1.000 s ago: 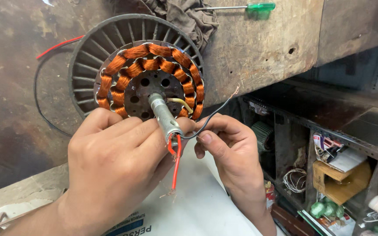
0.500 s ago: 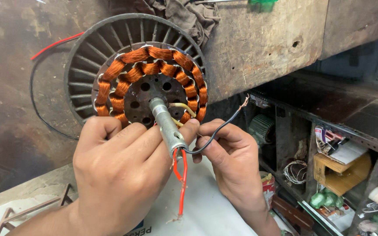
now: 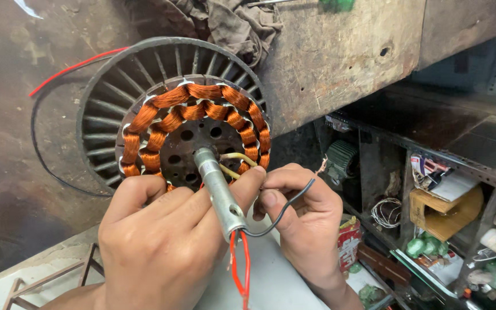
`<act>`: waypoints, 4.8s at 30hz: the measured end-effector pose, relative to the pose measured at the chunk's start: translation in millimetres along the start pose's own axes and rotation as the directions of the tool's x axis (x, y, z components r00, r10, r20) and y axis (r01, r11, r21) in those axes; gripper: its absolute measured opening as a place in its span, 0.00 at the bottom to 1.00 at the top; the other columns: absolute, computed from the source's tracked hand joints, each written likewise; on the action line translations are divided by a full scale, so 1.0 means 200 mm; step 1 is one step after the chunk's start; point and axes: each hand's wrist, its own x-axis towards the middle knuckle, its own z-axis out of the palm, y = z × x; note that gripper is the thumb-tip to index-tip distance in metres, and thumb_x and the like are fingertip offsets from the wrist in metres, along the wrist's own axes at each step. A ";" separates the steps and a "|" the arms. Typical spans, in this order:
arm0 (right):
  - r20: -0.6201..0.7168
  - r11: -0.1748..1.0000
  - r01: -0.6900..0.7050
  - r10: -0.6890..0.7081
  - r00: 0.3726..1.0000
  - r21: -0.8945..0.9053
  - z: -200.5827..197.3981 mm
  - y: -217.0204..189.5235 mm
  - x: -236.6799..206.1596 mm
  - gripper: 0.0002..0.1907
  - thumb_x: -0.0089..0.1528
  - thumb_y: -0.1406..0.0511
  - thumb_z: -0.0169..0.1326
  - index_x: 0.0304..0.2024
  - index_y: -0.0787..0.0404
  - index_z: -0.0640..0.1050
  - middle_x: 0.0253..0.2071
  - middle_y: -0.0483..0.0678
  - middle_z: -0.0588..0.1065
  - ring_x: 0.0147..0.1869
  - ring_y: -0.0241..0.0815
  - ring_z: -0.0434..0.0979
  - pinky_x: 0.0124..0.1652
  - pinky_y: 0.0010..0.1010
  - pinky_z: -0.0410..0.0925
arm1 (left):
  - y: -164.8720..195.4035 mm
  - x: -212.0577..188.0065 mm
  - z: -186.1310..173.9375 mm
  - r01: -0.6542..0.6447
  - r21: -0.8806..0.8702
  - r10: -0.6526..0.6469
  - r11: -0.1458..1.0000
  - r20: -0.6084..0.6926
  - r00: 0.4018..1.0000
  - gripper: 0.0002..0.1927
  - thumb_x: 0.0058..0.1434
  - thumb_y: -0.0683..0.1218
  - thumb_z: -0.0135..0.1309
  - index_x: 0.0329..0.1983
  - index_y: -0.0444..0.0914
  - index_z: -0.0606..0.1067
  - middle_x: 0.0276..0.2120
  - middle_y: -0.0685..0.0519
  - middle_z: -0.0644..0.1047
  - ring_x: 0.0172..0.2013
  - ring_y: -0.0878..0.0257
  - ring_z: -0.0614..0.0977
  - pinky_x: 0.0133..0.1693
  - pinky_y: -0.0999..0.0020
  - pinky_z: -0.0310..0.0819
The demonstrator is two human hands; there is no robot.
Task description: The person is repairing an electric motor stator by hand. They are twisting and connecting multiple colored wires (red, black, yellow) to the copper windings of the stator, which is mounted on a workbench.
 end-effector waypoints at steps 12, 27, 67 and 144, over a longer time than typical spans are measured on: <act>-0.047 1.000 -0.013 0.013 0.999 -0.002 -0.01 0.03 -0.02 0.08 0.67 0.75 0.57 0.48 0.71 0.77 0.45 0.53 0.75 0.45 0.41 0.79 0.47 0.32 0.75 | -0.04 0.01 0.01 0.004 -0.104 -0.007 0.995 -0.020 1.000 0.15 0.60 0.46 0.57 0.50 0.43 0.82 0.25 0.64 0.76 0.23 0.70 0.73 0.32 0.69 0.60; 0.538 0.076 0.675 -0.542 0.645 -0.734 0.05 -0.16 0.11 0.18 0.57 0.73 0.67 0.45 0.66 0.72 0.43 0.55 0.75 0.45 0.54 0.78 0.46 0.44 0.77 | -0.02 0.00 0.01 -0.051 -0.049 0.044 0.997 -0.130 0.991 0.11 0.57 0.44 0.59 0.43 0.40 0.82 0.23 0.61 0.73 0.27 0.69 0.75 0.32 0.67 0.58; 0.228 0.557 0.368 -0.306 0.924 -0.745 0.04 -0.16 0.16 0.09 0.58 0.75 0.64 0.40 0.66 0.79 0.40 0.49 0.78 0.40 0.44 0.80 0.42 0.29 0.73 | -0.06 -0.07 0.11 -0.082 -0.104 0.064 0.991 -0.163 0.985 0.10 0.65 0.46 0.58 0.49 0.42 0.81 0.31 0.64 0.77 0.33 0.70 0.76 0.41 0.65 0.56; 0.423 0.382 0.549 -0.369 0.828 -0.743 -0.01 -0.20 0.24 0.11 0.55 0.74 0.65 0.40 0.64 0.80 0.37 0.48 0.78 0.44 0.46 0.78 0.45 0.32 0.72 | -0.01 -0.07 0.15 -0.007 -0.114 -0.017 0.993 -0.202 0.979 0.18 0.60 0.50 0.62 0.52 0.40 0.77 0.33 0.61 0.77 0.35 0.69 0.76 0.43 0.63 0.53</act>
